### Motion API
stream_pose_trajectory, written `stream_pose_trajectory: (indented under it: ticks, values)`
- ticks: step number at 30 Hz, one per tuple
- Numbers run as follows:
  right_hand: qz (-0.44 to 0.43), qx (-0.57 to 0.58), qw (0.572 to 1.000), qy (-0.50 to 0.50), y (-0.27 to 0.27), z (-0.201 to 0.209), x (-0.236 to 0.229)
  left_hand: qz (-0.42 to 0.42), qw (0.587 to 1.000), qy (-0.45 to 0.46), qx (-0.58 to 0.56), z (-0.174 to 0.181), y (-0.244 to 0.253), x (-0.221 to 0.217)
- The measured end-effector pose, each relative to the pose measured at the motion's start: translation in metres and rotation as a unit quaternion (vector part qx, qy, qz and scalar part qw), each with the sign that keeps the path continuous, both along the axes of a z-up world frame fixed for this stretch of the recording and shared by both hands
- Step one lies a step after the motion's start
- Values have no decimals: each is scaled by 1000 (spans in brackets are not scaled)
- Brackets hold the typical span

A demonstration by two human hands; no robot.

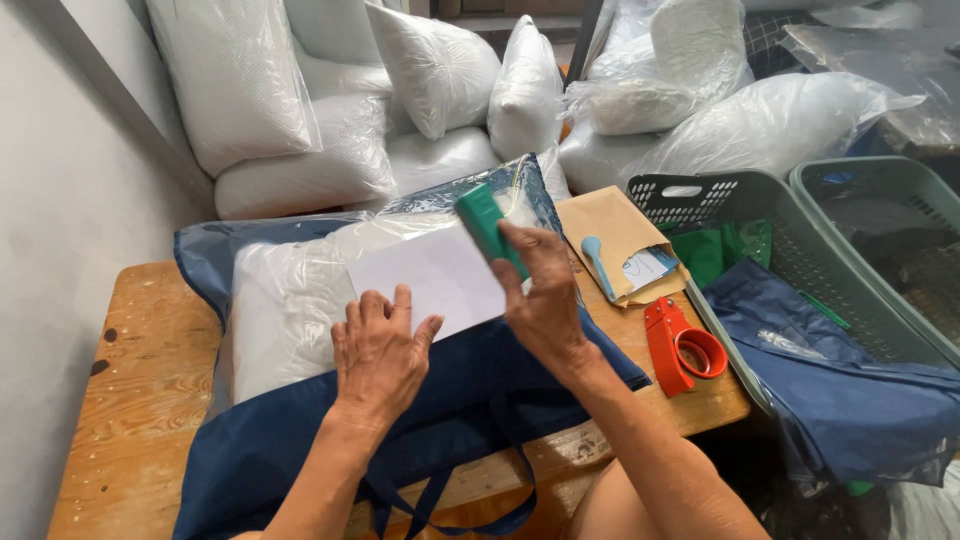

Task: The person is packing a large white pillow into a blue and clear plastic storage bag, inserting a label, and smoothing the bag's surface with a small tool.

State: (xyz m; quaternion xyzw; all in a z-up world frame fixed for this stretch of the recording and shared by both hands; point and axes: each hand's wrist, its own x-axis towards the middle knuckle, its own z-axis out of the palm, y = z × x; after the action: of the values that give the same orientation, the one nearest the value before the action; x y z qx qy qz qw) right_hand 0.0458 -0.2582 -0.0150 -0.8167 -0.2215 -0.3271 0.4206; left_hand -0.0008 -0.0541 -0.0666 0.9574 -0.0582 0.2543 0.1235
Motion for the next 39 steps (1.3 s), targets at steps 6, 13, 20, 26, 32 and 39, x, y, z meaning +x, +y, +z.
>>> stream_pose_trajectory:
  ticks: [6,13,20,26,32,39]
  values:
    - [-1,-231,972,-51,60,-46,2,26,996,-31,78,-29,-21,-20]
    - [-119,-270,955,35,22,-37,60,12,996,39,84,-17,-20,-26]
    - [-153,-198,968,12,10,-14,34,85,988,51,120,-29,-29,-20]
    - [19,-241,969,-54,53,-13,-16,118,974,68,181,-26,-34,-15]
    - [-152,-275,949,20,4,-41,57,101,981,59,155,-18,-26,-16]
    - [-58,-231,970,-58,20,-4,-6,50,989,83,115,-17,-13,-14]
